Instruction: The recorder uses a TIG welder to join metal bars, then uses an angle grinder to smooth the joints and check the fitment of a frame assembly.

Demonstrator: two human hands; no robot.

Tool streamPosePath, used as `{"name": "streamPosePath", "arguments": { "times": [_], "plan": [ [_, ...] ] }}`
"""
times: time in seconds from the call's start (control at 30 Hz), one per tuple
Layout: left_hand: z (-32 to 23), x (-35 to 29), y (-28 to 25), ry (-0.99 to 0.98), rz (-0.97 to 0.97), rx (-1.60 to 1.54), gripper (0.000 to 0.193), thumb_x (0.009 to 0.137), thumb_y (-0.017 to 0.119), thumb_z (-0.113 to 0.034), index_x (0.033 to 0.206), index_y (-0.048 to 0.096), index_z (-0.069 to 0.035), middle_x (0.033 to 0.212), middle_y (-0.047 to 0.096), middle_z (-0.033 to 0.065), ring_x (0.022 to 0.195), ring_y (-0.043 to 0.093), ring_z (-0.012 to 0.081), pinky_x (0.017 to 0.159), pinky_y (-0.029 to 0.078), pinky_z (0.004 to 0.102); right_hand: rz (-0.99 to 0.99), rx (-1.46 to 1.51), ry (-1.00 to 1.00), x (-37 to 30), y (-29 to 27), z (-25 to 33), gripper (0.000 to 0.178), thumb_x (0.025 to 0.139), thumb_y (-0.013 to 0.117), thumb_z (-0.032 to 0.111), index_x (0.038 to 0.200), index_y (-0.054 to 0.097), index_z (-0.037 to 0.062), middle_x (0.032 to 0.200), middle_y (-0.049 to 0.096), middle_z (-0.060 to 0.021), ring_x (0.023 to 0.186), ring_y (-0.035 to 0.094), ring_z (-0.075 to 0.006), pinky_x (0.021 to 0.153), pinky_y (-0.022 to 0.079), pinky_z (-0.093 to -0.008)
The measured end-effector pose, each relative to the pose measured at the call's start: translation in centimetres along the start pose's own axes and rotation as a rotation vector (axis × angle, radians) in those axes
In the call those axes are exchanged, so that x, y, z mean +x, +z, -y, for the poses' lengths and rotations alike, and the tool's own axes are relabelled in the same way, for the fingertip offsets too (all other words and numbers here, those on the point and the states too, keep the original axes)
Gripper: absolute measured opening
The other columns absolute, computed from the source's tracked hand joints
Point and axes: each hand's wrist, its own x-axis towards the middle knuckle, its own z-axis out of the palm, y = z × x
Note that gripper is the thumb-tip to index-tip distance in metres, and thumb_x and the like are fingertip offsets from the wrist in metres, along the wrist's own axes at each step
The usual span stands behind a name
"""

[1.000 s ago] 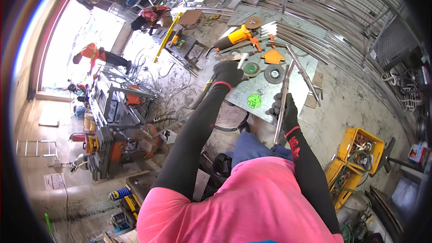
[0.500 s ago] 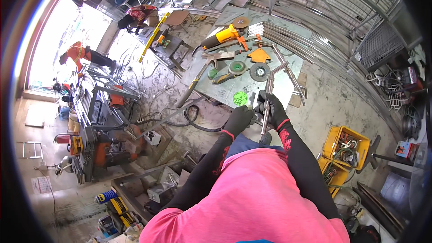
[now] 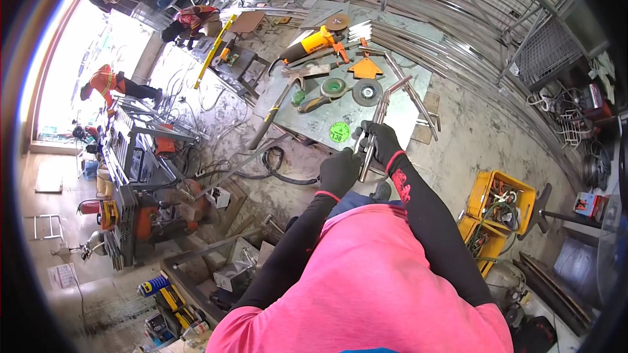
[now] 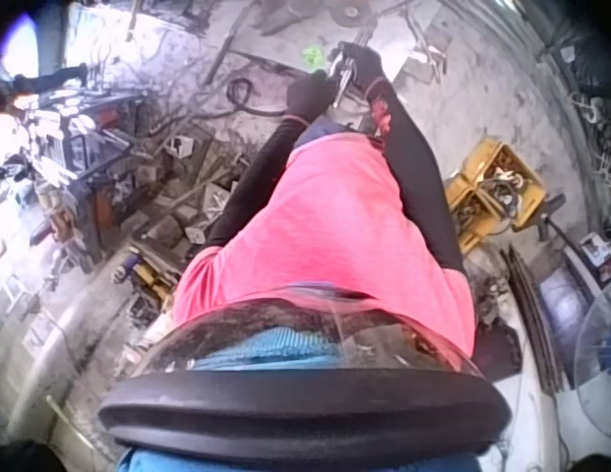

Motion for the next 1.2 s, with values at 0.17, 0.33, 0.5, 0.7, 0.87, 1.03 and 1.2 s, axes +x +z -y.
{"name": "streamPosePath", "arguments": {
  "times": [0.17,0.33,0.5,0.7,0.87,1.03,1.2],
  "plan": [
    [1.5,-1.5,-1.1,-0.387,0.427,-1.33,0.031,0.104,0.065,-0.031,0.099,0.071,-0.001,0.069,0.067,0.0112,0.059,0.069,0.0274,0.057,0.055,0.0435,-0.105,-0.185,-0.065,1.1,-0.6,-0.2,0.026,0.105,0.07,0.026,0.103,0.076,0.0008,0.076,0.072,-0.01,0.055,0.061,-0.0173,0.048,0.055,-0.037],
    [4.5,-4.2,-0.2,-0.169,0.103,-0.577,0.027,0.104,0.064,-0.025,0.093,0.069,0.0,0.072,0.065,0.012,0.061,0.065,0.027,0.057,0.053,0.0408,-0.087,-0.101,-0.113,1.6,-1.2,-0.2,0.027,0.103,0.072,0.029,0.107,0.074,0.0024,0.09,0.078,-0.0132,0.056,0.061,-0.0123,0.054,0.06,-0.0339],
    [8.8,6.0,-4.1,-0.017,-0.145,-0.001,0.045,0.101,0.068,-0.044,0.104,0.075,0.001,0.095,0.077,0.0282,0.095,0.076,0.0433,0.081,0.058,0.0544,0.033,-0.114,-0.004,0.5,-0.2,0.4,0.027,0.105,0.069,0.032,0.107,0.073,0.0054,0.09,0.076,-0.01,0.058,0.061,-0.0101,0.057,0.058,-0.0299],
    [3.7,11.9,-12.7,-0.294,-0.096,0.044,0.06,0.099,0.066,-0.054,0.118,0.073,0.003,0.099,0.079,0.0284,0.103,0.076,0.0477,0.092,0.058,0.0559,-0.019,-0.051,-0.002,0.4,-0.3,0.6,0.028,0.107,0.067,0.033,0.106,0.073,0.006,0.072,0.066,-0.0012,0.057,0.058,-0.0125,0.059,0.056,-0.0305],
    [0.9,7.1,-7.1,-0.07,0.009,-0.157,0.052,0.098,0.068,-0.039,0.13,0.074,0.001,0.11,0.077,0.0312,0.108,0.076,0.0461,0.093,0.058,0.0532,0.159,-0.086,0.001,2.6,-3.0,0.0,0.024,0.103,0.072,0.025,0.098,0.077,0.0017,0.077,0.068,-0.0061,0.056,0.058,-0.0143,0.056,0.054,-0.0333],
    [-1.4,5.8,-4.0,-0.01,0.144,-0.462,0.041,0.094,0.067,-0.029,0.113,0.07,0.007,0.091,0.075,0.0255,0.088,0.074,0.0372,0.079,0.055,0.048,0.003,-0.111,-0.099,3.4,-3.1,-0.7,0.025,0.1,0.076,0.028,0.096,0.077,0.0029,0.075,0.063,-0.0032,0.06,0.063,-0.0159,0.055,0.055,-0.0338],
    [-0.8,5.8,-5.8,-0.082,0.309,-0.524,0.038,0.092,0.069,-0.024,0.118,0.071,0.003,0.097,0.075,0.0263,0.093,0.075,0.041,0.081,0.056,0.0475,-0.062,-0.052,-0.155,2.2,-1.6,-0.4,0.031,0.105,0.069,0.035,0.096,0.072,0.0052,0.079,0.064,-0.0069,0.058,0.063,-0.0193,0.054,0.057,-0.0352]
  ]
}}
